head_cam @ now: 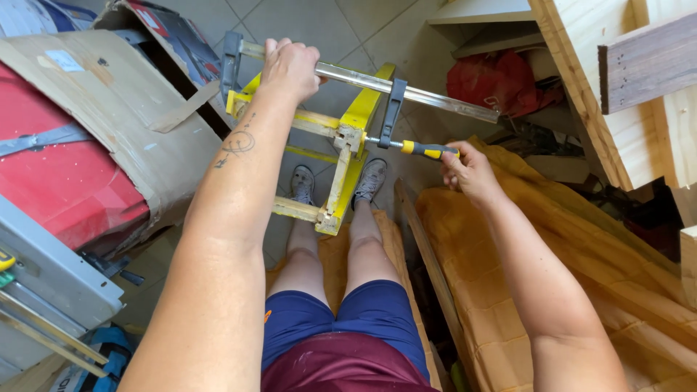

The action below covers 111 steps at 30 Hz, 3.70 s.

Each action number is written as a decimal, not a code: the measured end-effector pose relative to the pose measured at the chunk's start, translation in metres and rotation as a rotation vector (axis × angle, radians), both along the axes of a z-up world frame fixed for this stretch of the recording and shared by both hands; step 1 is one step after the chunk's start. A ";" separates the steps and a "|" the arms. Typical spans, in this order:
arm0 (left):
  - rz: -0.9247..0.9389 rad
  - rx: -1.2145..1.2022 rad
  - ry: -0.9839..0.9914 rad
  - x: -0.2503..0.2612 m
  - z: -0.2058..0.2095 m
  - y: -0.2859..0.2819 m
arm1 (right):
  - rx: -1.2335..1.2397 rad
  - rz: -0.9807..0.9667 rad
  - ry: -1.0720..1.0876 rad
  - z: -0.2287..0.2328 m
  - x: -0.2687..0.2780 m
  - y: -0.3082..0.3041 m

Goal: Organizing and dry-fitting wooden slats into a yellow wooden frame using clamps in a workshop environment.

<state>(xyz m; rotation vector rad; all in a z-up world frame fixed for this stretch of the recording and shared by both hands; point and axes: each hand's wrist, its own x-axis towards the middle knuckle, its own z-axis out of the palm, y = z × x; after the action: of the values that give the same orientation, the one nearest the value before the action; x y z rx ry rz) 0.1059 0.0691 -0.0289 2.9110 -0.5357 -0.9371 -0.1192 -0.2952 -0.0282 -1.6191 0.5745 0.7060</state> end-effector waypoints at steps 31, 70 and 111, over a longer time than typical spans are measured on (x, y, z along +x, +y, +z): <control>0.158 -0.247 -0.848 -0.174 0.292 0.161 | 0.883 -0.086 0.195 0.157 -0.064 0.112; -0.763 0.645 -0.361 -0.147 0.227 0.611 | -0.773 0.045 0.082 0.088 -0.070 0.262; 1.397 -0.456 0.277 -0.040 0.042 0.148 | -0.243 -0.023 -0.062 -0.017 0.252 0.258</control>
<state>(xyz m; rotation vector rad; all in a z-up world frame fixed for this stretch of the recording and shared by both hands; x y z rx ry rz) 0.0661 0.2167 0.0130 1.8915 1.0241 -0.7313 0.1331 -0.0370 -0.0448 -1.8495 0.6518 0.5841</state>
